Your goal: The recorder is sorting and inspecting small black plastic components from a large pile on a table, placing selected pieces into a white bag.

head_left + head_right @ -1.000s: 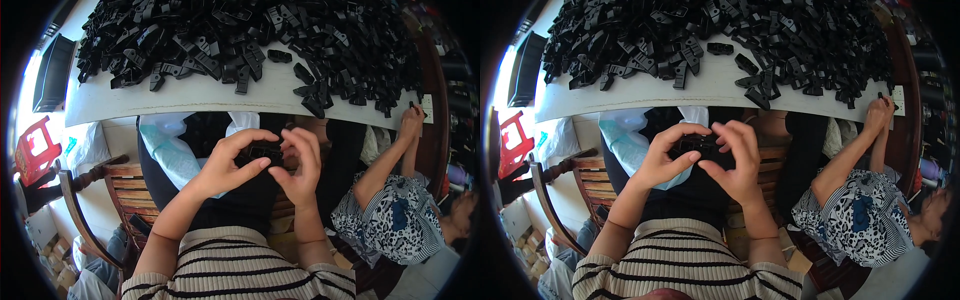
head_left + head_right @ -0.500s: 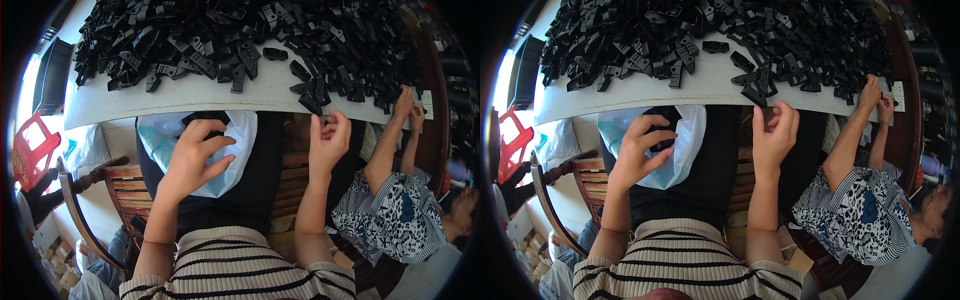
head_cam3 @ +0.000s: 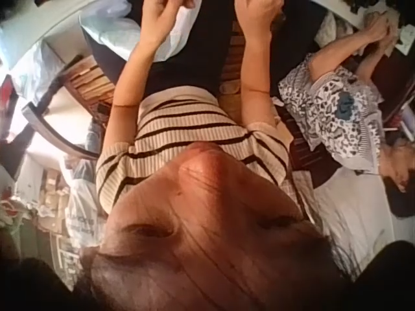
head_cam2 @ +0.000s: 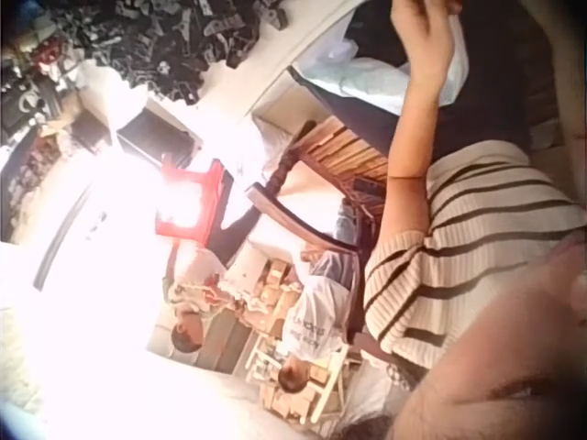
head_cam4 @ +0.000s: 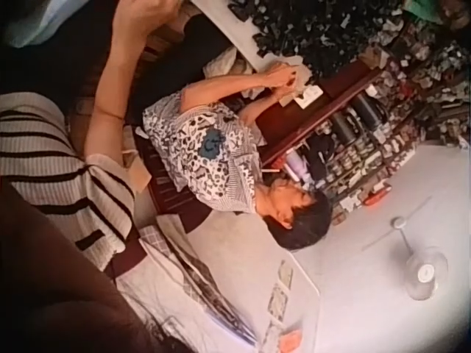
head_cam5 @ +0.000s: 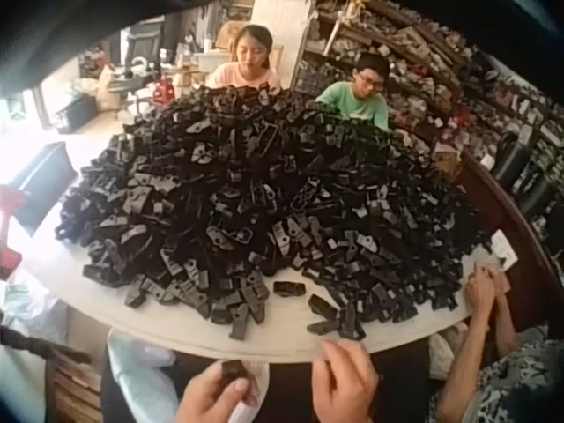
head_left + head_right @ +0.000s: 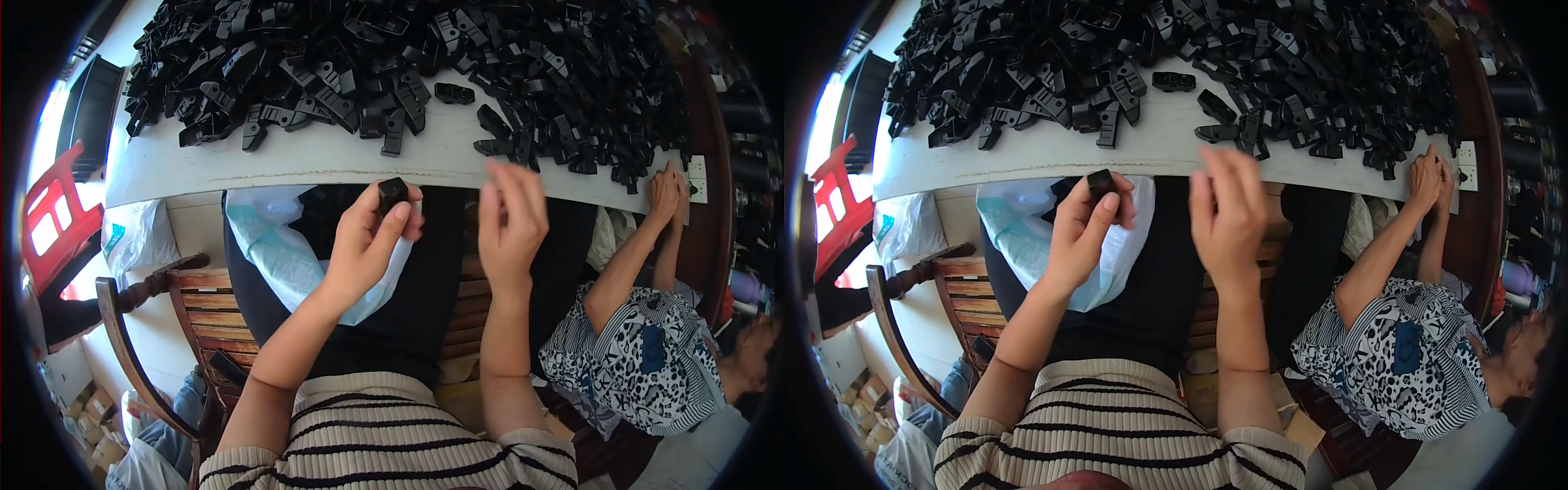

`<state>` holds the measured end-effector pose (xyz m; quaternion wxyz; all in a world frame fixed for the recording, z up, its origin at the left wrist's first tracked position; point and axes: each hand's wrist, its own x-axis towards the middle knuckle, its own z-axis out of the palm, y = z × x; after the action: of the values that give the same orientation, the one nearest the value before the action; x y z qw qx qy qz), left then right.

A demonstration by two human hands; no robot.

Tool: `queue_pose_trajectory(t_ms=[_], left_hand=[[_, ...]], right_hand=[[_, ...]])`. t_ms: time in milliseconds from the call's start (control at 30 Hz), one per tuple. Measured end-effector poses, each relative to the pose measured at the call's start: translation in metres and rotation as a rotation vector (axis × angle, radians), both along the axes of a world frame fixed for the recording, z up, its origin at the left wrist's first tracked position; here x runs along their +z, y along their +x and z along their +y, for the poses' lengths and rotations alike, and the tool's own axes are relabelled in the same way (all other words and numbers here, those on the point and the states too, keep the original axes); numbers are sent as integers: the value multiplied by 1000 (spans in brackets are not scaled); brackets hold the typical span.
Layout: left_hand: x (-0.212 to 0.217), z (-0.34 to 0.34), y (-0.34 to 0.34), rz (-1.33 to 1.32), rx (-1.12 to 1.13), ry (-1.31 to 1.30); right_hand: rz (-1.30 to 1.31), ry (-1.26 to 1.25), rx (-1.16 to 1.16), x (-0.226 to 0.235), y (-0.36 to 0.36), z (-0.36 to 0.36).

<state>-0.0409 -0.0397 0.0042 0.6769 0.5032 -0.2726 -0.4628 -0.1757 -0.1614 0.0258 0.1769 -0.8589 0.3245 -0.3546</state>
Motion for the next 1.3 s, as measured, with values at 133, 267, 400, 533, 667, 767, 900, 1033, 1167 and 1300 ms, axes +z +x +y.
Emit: queue_pose_trajectory(t_ms=[133, 267, 400, 533, 667, 767, 900, 1033, 1167, 1300], left_hand=[[-1, 17, 9, -106, -86, 148], [0, 21, 17, -91, -128, 161], [9, 21, 23, 13, -125, 186], [8, 23, 24, -3, -187, 175], [6, 26, 28, 22, -238, 124], [13, 30, 27, 5, -296, 75], [13, 29, 28, -140, -411, 99], [8, 30, 24, -28, -439, 45], [4, 32, 28, 38, -470, -23], [15, 29, 24, -67, -351, -12]], right_hand=[[281, -348, -142, -8, 10, -22], [295, -439, 5, 1, 19, -15], [-142, 257, 202, 5, 15, 5], [-283, 485, 464, 10, 15, 29], [-262, 462, 430, 3, 14, 38], [-245, 378, 406, 1, 13, 39], [-233, 246, 453, 2, 12, 35], [-255, 228, 509, 5, 11, 35], [-199, 108, 524, 3, 6, 33], [-306, 659, 399, 4, 5, 45]])
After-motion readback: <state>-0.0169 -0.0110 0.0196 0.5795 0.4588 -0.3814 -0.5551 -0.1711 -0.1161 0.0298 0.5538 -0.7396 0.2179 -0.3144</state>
